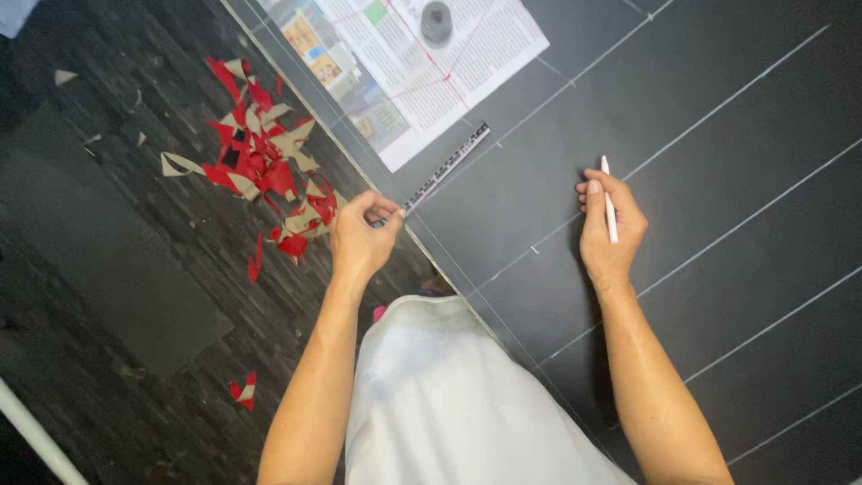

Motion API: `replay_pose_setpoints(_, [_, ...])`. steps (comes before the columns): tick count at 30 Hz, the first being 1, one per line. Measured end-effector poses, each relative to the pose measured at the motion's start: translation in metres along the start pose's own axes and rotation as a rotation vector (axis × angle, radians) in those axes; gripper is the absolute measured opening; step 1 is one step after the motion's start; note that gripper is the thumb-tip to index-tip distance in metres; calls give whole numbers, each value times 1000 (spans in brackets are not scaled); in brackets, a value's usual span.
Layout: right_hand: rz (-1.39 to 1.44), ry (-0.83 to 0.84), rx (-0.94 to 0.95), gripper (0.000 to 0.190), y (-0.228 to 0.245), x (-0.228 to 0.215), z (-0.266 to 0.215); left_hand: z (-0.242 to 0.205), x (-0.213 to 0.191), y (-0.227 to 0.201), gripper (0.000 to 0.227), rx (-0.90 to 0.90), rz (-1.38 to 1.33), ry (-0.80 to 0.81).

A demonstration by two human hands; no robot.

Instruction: The person uses a tape measure and a white marker to draw straight lines on a large black board. They repeatedly measure distances, mark points, and connect them with a ruler to create a grid pattern.

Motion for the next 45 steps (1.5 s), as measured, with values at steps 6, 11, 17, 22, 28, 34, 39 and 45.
replay_pose_setpoints(6, [-8,-17,5,20,4,0,-2,4,4,10,15,30,-58,9])
replay_pose_setpoints(11, [-42,-26,12,21,10,1,-1,5,5,13,16,22,-111,20])
replay_pose_setpoints(17, [-63,-38,24,20,11,2,-2,6,5,15,15,-8,-132,56])
replay_pose_setpoints(22, [-48,-61,23,20,10,4,-2,7,4,12,14,-1,-134,67])
replay_pose_setpoints(28, [-39,-75,42,20,10,4,-2,7,2,10,16,-37,-91,95])
replay_pose_setpoints(34, [-89,-79,31,19,12,6,-3,7,-2,7,15,-25,-110,124])
replay_pose_setpoints(39, [-106,-80,16,19,14,7,-1,8,-3,6,14,12,-114,113])
replay_pose_setpoints(45, [-83,-88,76,20,11,6,1,12,-2,9,14,56,-99,103])
Point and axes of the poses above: each hand's wrist, its own z-axis towards the middle knuckle, its own x-axis out of the palm, y = z × x, the point moved 3 cm from there along z, towards the middle knuckle, and after that the axes turned 10 degrees about y, right-handed, at the moved point
